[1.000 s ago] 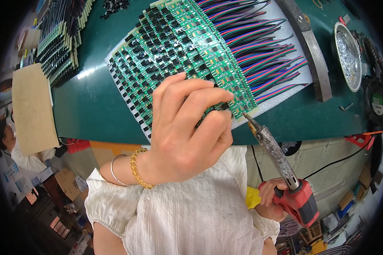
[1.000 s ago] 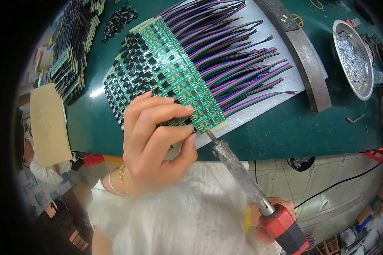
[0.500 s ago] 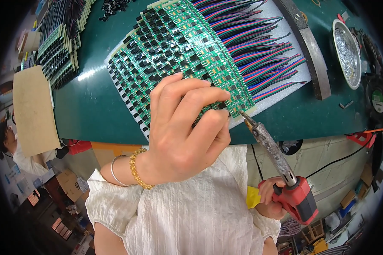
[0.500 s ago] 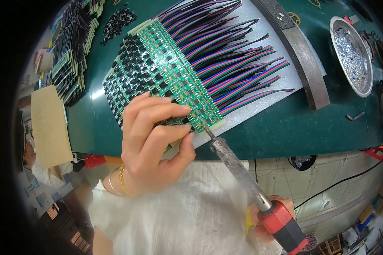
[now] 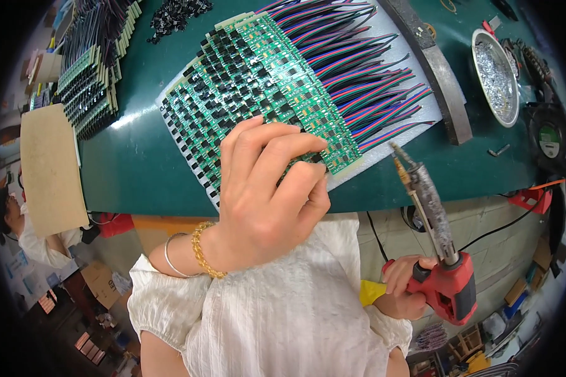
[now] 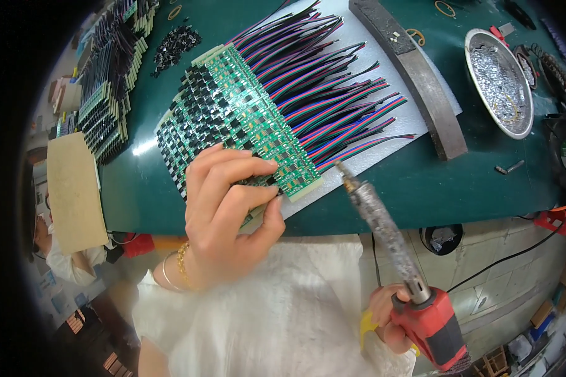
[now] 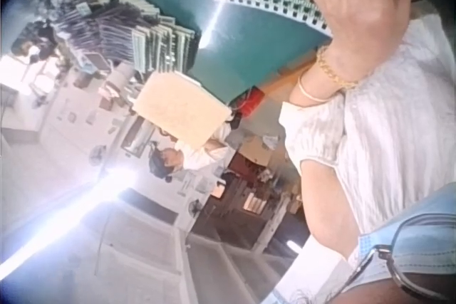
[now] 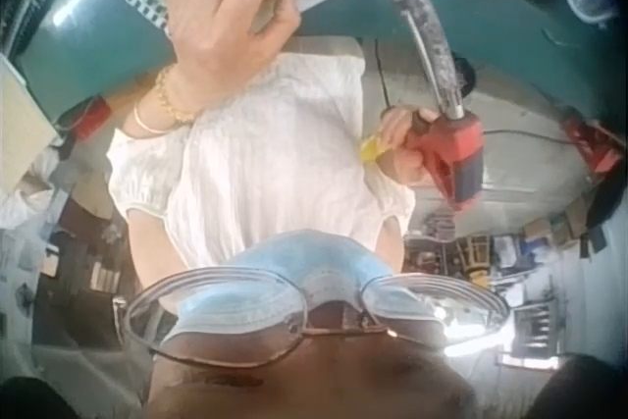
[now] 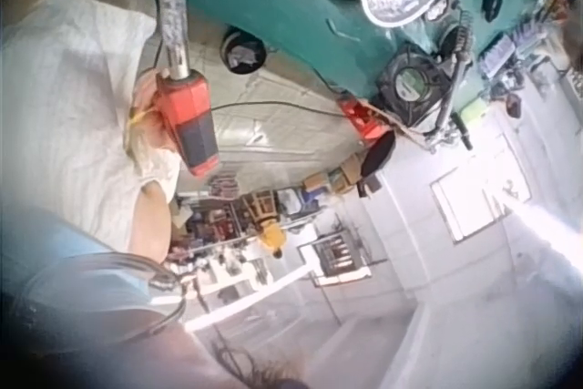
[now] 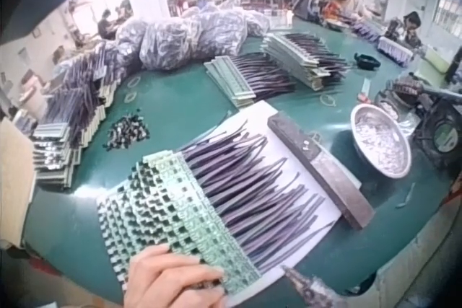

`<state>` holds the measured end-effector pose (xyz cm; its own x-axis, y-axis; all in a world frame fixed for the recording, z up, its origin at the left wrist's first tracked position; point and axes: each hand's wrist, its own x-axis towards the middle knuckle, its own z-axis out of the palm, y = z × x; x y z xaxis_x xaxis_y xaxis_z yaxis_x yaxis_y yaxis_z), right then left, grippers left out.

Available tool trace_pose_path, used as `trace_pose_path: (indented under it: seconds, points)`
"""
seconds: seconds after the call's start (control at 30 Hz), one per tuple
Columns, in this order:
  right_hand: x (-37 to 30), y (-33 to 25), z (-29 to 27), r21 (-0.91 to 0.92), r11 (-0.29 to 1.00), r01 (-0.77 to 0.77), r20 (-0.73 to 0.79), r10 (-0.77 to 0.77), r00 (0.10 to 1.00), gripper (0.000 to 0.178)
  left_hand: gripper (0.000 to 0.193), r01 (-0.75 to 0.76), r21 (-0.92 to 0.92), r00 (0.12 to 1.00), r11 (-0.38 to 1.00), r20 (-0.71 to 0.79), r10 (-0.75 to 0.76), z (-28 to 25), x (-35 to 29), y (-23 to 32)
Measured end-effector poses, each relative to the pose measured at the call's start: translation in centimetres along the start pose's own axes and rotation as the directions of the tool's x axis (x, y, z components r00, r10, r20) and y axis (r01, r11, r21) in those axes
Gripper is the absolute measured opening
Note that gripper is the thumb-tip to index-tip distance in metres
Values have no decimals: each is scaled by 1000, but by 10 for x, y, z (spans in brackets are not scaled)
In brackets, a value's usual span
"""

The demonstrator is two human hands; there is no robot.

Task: The person solders electronic components onto circuit board strips using a soldering iron, stacks and sets aside the finished boards, then arranges a new batch of circuit boards on the work surface and solders components onto them.

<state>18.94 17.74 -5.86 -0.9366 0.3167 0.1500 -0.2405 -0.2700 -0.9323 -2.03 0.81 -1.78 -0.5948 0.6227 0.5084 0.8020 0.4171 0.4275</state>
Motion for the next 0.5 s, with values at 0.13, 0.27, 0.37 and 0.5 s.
trace_pose_path:
  seconds: [0.13, 0.27, 0.37, 0.5]
  points:
    - [10, -4, 8, -17, 997, 80, -141, -82, 987, 60, 17, 3, 5, 999, 1000, -47, -2, 5, 0, 0]
    - [18, -17, 6, -171, 947, 273, -222, -307, 926, 61, 16, -46, -8, 997, 999, -61, 45, 2, 2, 0]
    - [23, -31, -20, -303, 882, 361, -277, -444, 852, 70, 15, -18, 73, 999, 997, -30, 20, -4, -6, -1]
    - [77, -24, -34, -533, 828, 173, -499, -472, 726, 44, 16, -134, 119, 991, 984, -1, 135, -9, -2, -2]
